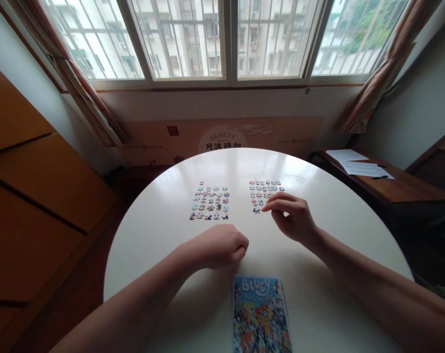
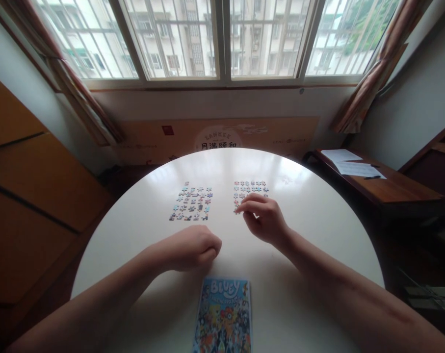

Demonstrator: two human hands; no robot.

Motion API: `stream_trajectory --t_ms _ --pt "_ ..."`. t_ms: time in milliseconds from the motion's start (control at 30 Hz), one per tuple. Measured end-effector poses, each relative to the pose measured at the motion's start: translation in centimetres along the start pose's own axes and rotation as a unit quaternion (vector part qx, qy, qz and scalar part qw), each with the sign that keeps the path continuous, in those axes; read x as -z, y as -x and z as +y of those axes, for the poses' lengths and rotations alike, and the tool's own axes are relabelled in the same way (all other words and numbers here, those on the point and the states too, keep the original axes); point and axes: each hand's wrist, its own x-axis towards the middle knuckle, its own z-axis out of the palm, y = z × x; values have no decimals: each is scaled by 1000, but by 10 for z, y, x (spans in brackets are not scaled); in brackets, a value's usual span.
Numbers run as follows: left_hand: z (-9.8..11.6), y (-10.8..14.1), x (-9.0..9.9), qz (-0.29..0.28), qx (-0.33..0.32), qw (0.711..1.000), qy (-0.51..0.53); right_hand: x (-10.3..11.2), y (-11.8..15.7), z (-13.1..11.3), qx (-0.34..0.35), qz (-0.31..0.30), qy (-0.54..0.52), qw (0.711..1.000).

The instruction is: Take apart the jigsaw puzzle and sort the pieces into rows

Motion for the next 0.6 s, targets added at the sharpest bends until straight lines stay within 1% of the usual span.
stream_trajectory --t_ms 67,100,167,200,233,300,367,400,433,500,600 --pt "-9 -1 2 33 3 999 40 -1 2 8 -27 7 1 1000" --pt "-15 -2 3 63 12 996 68 -1 2 10 -39 11 2 999" --pt "-28 -3 2 156 48 977 138 -1 2 15 -59 16 2 998" --pt "-35 -3 1 214 72 958 177 0 2 16 -67 20 2 998" --pt "-42 -4 0 271 91 933 219 0 3 17 -75 26 0 997" --pt "-54 -5 -2 375 115 871 297 1 4 19 -90 37 -2 995" --pt "-64 -7 -4 455 121 812 344 3 5 21 -106 51 -3 993" --pt "-68 -7 -5 486 121 792 349 4 6 22 -114 59 -6 992" --pt "-70 -8 -5 513 117 779 340 4 6 23 -123 70 -9 990" --pt "-73 -9 -4 551 106 771 302 5 7 24 -141 85 -16 986" --pt "-73 -10 -3 568 86 776 260 6 7 26 -163 95 -19 982"
